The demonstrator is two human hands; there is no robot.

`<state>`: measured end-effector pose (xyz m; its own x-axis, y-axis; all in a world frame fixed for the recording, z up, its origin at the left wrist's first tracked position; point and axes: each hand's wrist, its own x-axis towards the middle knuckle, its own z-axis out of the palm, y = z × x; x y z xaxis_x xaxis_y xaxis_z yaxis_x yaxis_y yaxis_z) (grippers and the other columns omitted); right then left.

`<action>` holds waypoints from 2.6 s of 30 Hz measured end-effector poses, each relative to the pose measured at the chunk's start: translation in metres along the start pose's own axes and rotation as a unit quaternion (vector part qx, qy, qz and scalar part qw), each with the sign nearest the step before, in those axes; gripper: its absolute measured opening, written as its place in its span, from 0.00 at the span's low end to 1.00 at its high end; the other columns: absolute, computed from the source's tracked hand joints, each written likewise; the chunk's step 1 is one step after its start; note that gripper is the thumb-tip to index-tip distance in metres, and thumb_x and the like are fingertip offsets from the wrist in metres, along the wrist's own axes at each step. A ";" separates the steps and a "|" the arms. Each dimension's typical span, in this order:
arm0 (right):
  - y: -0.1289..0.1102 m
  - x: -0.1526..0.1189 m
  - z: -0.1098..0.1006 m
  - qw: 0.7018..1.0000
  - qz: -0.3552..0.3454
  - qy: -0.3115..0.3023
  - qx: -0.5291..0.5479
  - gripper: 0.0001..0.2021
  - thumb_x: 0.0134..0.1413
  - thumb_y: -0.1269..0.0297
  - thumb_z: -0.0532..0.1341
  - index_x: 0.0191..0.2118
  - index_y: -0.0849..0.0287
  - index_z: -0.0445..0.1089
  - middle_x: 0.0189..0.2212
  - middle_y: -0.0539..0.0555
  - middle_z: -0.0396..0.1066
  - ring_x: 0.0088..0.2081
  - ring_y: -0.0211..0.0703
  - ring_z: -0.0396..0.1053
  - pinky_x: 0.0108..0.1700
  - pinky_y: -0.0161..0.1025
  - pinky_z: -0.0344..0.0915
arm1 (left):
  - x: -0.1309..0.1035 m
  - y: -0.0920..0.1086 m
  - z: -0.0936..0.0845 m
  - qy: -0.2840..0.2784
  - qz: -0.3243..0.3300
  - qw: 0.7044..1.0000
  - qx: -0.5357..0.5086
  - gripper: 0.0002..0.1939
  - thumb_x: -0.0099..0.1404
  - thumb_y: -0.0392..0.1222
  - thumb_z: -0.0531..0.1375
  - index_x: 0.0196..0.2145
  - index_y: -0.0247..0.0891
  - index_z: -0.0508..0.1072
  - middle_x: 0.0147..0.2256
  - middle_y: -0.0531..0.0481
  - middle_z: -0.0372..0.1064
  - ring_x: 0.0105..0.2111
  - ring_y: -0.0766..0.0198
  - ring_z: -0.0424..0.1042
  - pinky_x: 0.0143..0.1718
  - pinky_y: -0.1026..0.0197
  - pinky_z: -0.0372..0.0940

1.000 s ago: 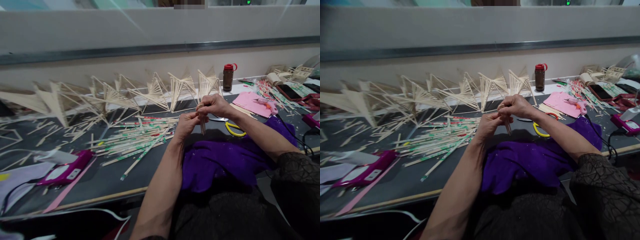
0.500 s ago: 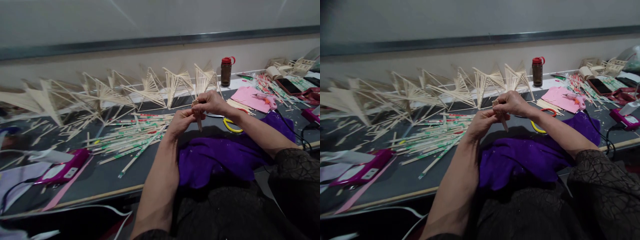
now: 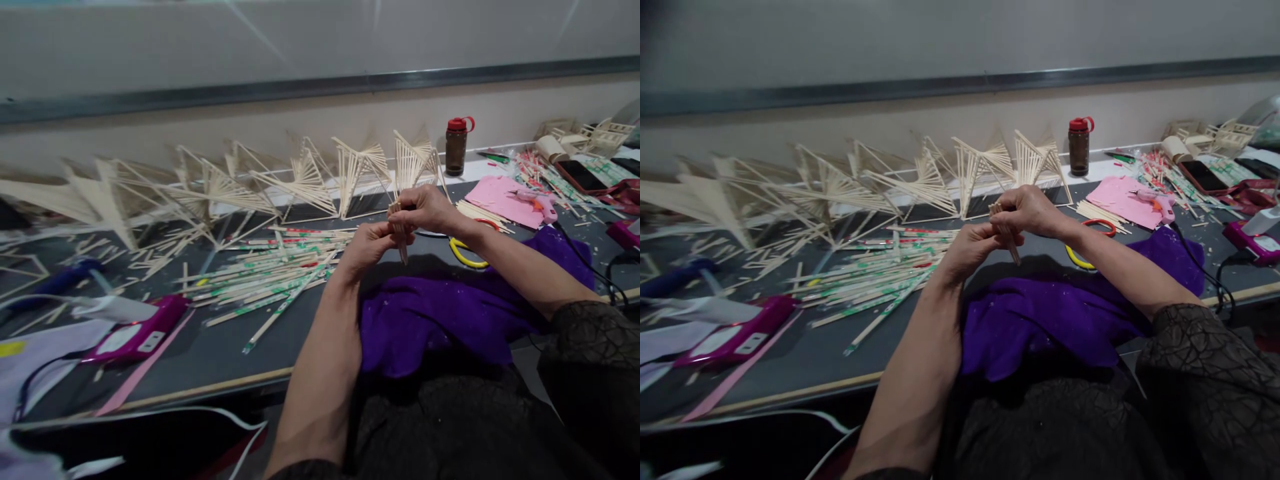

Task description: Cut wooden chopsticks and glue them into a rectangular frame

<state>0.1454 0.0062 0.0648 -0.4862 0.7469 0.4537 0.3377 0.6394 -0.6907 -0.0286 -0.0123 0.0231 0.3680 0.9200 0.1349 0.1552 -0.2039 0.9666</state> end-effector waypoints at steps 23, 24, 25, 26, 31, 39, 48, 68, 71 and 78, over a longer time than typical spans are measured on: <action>-0.008 -0.007 0.002 1.000 0.012 -0.021 -0.020 0.09 0.51 0.67 0.61 0.25 0.66 0.74 0.22 0.49 0.68 0.26 0.31 0.63 0.29 0.33 0.56 | -0.001 0.000 -0.004 -0.021 -0.020 1.000 0.003 0.15 0.50 0.49 0.68 0.30 0.34 0.81 0.32 0.44 0.79 0.36 0.56 0.76 0.45 0.55 0.68; -0.006 -0.007 0.002 1.000 0.021 -0.012 -0.012 0.09 0.51 0.67 0.61 0.25 0.66 0.74 0.21 0.49 0.67 0.25 0.31 0.62 0.28 0.33 0.56 | 0.001 -0.001 -0.004 -0.023 -0.028 0.999 -0.002 0.15 0.49 0.49 0.68 0.30 0.34 0.81 0.32 0.45 0.79 0.36 0.56 0.76 0.45 0.55 0.68; -0.005 -0.006 0.002 0.999 0.033 -0.002 -0.001 0.10 0.51 0.66 0.61 0.24 0.66 0.74 0.20 0.48 0.67 0.24 0.31 0.62 0.27 0.33 0.56 | 0.002 -0.004 -0.004 -0.028 -0.040 0.999 -0.006 0.16 0.48 0.49 0.69 0.30 0.34 0.81 0.32 0.45 0.79 0.36 0.56 0.76 0.44 0.55 0.68; -0.003 -0.006 0.002 0.999 0.045 0.007 0.009 0.10 0.50 0.66 0.61 0.24 0.66 0.73 0.19 0.48 0.66 0.22 0.30 0.62 0.26 0.32 0.56 | 0.004 -0.006 -0.005 -0.034 -0.054 0.998 -0.007 0.16 0.46 0.49 0.69 0.30 0.34 0.81 0.32 0.45 0.79 0.36 0.56 0.76 0.44 0.55 0.68; 0.007 -0.003 -0.001 0.997 0.069 0.035 0.028 0.12 0.48 0.62 0.62 0.20 0.63 0.69 0.15 0.46 0.63 0.18 0.29 0.61 0.22 0.31 0.56 | 0.008 -0.017 -0.003 -0.053 -0.098 0.994 0.020 0.17 0.43 0.48 0.69 0.30 0.34 0.81 0.29 0.47 0.78 0.31 0.58 0.75 0.38 0.57 0.67; -0.001 -0.002 -0.005 0.997 0.072 0.030 -0.003 0.10 0.49 0.66 0.62 0.20 0.63 0.69 0.15 0.47 0.64 0.20 0.31 0.61 0.23 0.31 0.56 | 0.008 -0.025 0.002 -0.051 -0.102 0.993 0.004 0.15 0.44 0.45 0.68 0.30 0.34 0.80 0.28 0.47 0.77 0.28 0.60 0.74 0.35 0.58 0.66; -0.008 -0.003 -0.006 0.998 0.057 0.023 -0.030 0.11 0.50 0.69 0.62 0.19 0.64 0.67 0.15 0.47 0.63 0.21 0.31 0.60 0.25 0.32 0.54 | 0.010 -0.027 0.004 -0.051 -0.090 0.992 0.067 0.17 0.44 0.46 0.68 0.32 0.34 0.81 0.28 0.47 0.77 0.29 0.58 0.74 0.37 0.56 0.67; -0.008 -0.002 -0.009 0.999 0.022 0.002 -0.050 0.11 0.51 0.67 0.62 0.20 0.63 0.67 0.17 0.46 0.60 0.24 0.31 0.58 0.27 0.33 0.52 | 0.006 -0.026 0.010 -0.016 -0.063 0.995 0.081 0.17 0.47 0.47 0.67 0.33 0.34 0.81 0.29 0.48 0.78 0.30 0.59 0.73 0.36 0.60 0.65; -0.007 -0.001 -0.008 0.998 0.028 -0.003 -0.056 0.12 0.51 0.67 0.62 0.19 0.63 0.66 0.16 0.46 0.61 0.23 0.31 0.58 0.27 0.33 0.52 | 0.007 -0.027 0.011 -0.027 -0.081 0.993 0.075 0.18 0.46 0.48 0.68 0.33 0.34 0.81 0.29 0.48 0.77 0.30 0.59 0.73 0.35 0.59 0.65; 0.000 0.000 -0.005 0.999 0.046 0.005 -0.015 0.12 0.49 0.67 0.62 0.19 0.63 0.66 0.15 0.46 0.61 0.20 0.31 0.61 0.24 0.32 0.53 | 0.007 -0.030 0.009 -0.025 -0.088 0.992 0.086 0.19 0.47 0.49 0.68 0.34 0.33 0.81 0.30 0.46 0.78 0.30 0.58 0.73 0.36 0.58 0.65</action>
<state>0.1498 0.0075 0.0674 -0.4442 0.8045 0.3942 0.4045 0.5727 -0.7130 -0.0221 -0.0026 -0.0072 0.3651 0.9297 -0.0475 0.3741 -0.0998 0.9220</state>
